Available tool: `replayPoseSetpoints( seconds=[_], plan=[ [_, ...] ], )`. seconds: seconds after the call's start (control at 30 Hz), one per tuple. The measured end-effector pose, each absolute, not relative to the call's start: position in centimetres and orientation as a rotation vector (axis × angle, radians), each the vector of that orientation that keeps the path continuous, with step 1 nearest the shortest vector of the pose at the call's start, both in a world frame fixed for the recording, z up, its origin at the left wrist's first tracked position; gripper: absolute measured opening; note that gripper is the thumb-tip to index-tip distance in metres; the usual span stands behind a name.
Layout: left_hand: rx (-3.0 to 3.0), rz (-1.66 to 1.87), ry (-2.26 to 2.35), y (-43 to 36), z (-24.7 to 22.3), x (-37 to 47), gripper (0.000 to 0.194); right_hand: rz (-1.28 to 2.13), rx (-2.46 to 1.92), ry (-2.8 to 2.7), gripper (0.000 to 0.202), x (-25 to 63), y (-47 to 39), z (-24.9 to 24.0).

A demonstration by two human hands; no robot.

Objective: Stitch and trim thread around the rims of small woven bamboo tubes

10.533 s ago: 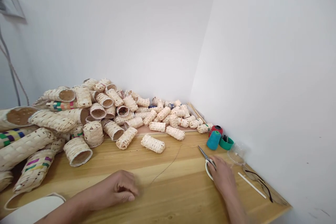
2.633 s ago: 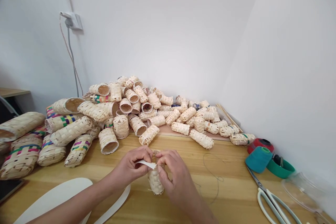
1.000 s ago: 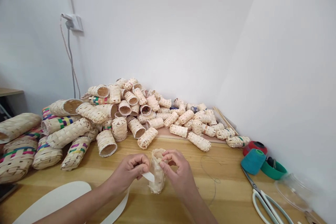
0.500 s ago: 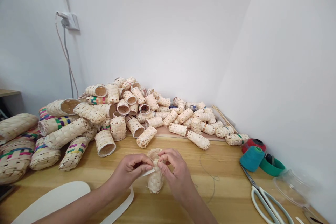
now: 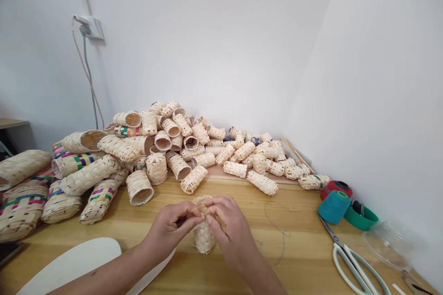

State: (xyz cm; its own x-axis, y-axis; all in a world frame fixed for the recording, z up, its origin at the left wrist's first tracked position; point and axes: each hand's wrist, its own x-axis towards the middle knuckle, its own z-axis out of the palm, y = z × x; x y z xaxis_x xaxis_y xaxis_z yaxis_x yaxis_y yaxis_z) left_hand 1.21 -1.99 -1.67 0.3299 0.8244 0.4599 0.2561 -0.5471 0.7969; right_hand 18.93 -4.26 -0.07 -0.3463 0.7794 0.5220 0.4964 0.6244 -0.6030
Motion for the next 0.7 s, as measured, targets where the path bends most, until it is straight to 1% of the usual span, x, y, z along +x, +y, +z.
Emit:
replayPoseSetpoints(
  seconds=[0.13, 0.2, 0.3, 0.43, 0.47, 0.57, 0.6, 0.63, 0.7],
  plan=[
    [1.954, 1.206, 0.949, -2.1, -1.5, 1.3, 0.016, 0.425, -1.006, -2.043, 0.008, 18.9, -4.4, 0.2],
    [1.934, 1.211, 0.946, -2.1, -1.5, 1.4, 0.015, 0.413, -1.009, -2.042, 0.010, 18.9, -4.3, 0.1],
    [1.893, 1.197, 0.918, -2.1, -1.6, 1.4, 0.016, 0.395, -1.020, -1.998, 0.008, 18.7, -4.0, -0.4],
    [1.662, 1.107, 0.796, -1.9, -1.8, 1.4, 0.019, 0.365, -1.027, -1.967, 0.011, 19.0, -3.7, -0.6],
    [1.584, 1.062, 0.748, -1.8, -1.9, 1.4, 0.022, 0.368, -1.036, -1.960, 0.012, 19.1, -3.7, -0.4],
    [1.444, 0.948, 0.636, -1.5, -2.2, 1.4, 0.041, 0.412, -1.081, -1.935, 0.012, 19.8, -3.6, 0.2],
    [1.441, 0.932, 0.621, -1.4, -2.3, 1.3, 0.044, 0.432, -1.095, -1.927, 0.013, 20.0, -3.6, 0.4],
    [1.456, 0.928, 0.614, -1.3, -2.4, 1.2, 0.045, 0.453, -1.107, -1.922, 0.014, 20.3, -3.6, 0.7],
    [1.524, 0.946, 0.631, -1.1, -2.4, 1.0, 0.039, 0.492, -1.122, -1.909, 0.015, 20.9, -3.5, 1.0]
  ],
)
